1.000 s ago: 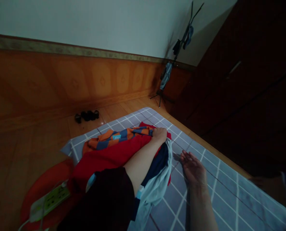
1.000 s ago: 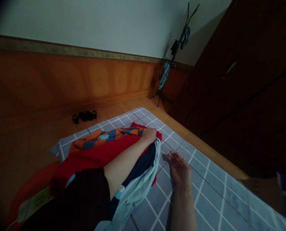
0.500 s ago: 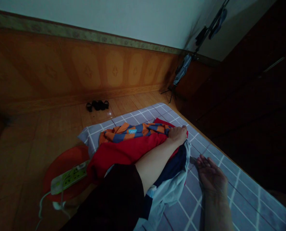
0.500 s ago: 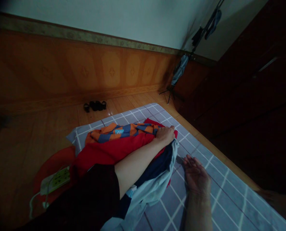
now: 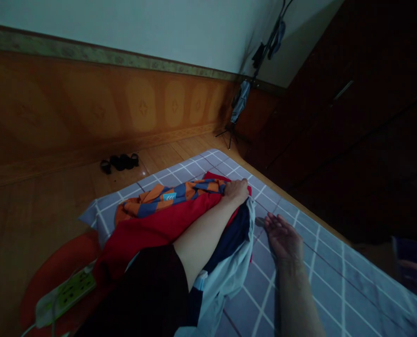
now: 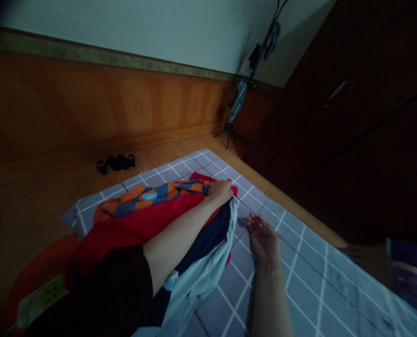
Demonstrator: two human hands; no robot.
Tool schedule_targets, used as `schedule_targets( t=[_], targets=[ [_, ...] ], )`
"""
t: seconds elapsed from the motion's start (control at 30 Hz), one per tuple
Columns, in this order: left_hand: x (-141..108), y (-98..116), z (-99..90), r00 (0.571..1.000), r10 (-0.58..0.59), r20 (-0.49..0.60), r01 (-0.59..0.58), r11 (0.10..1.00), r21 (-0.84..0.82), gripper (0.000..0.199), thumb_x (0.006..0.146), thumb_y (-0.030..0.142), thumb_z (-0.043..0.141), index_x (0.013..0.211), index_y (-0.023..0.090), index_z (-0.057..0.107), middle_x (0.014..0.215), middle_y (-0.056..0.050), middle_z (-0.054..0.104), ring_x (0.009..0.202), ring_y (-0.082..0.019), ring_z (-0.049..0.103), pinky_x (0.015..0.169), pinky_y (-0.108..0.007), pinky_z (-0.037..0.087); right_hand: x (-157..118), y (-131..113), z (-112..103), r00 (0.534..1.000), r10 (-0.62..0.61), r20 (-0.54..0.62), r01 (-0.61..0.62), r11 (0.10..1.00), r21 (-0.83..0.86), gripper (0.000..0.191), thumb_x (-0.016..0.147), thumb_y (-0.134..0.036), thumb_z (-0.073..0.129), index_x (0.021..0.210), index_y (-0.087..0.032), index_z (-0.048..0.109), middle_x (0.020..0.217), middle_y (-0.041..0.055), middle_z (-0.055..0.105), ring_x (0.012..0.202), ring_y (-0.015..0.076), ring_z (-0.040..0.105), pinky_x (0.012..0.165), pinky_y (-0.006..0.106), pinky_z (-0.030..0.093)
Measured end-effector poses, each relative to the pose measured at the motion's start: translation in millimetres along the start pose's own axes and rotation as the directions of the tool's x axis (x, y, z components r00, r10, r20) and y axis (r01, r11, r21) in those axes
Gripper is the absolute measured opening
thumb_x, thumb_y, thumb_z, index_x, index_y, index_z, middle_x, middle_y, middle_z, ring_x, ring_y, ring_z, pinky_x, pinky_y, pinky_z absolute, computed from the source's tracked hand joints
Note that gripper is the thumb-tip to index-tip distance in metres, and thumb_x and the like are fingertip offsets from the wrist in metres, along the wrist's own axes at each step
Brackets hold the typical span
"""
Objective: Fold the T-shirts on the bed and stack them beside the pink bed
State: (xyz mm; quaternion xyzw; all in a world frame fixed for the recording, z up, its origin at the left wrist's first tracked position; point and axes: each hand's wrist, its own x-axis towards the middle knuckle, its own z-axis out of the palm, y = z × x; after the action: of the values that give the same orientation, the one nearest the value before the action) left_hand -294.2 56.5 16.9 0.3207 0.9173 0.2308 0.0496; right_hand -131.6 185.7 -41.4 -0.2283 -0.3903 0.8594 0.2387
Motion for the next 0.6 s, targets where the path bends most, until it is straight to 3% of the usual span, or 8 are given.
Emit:
schedule_targets(
  t=[0.23,0.6],
  targets=[
    [2.5,2.9,5.5,1.0,-0.019,-0.003,0.019,0.998,0.062,0.031,0.093,0.035,0.049,0.114,0.014,0.056,0.106,-0.008,0.063,0.098,-0.021,0.061,0.087,-0.043,0.047,-2.0,-0.1,0.3,0.998,-0.016,0.064,0.013,0.999,0.04,0.015,0.066,-0.016,0.059,0.077,-0.015,0.069,0.084,0.011,0.073,0.077,0.0201,0.069,0.07,0.031,0.057],
    [3.4,4.3,8.2,1.0,-0.012,-0.019,0.015,0.991,0.131,0.028,0.092,0.033,0.051,0.112,0.014,0.057,0.105,-0.007,0.063,0.096,-0.02,0.061,0.085,-0.043,0.049,-2.3,1.1,-1.3,0.995,-0.025,0.096,0.019,0.997,0.071,0.015,0.068,-0.015,0.058,0.076,-0.017,0.07,0.083,0.0092,0.073,0.077,0.0195,0.069,0.07,0.031,0.056]
  ],
)
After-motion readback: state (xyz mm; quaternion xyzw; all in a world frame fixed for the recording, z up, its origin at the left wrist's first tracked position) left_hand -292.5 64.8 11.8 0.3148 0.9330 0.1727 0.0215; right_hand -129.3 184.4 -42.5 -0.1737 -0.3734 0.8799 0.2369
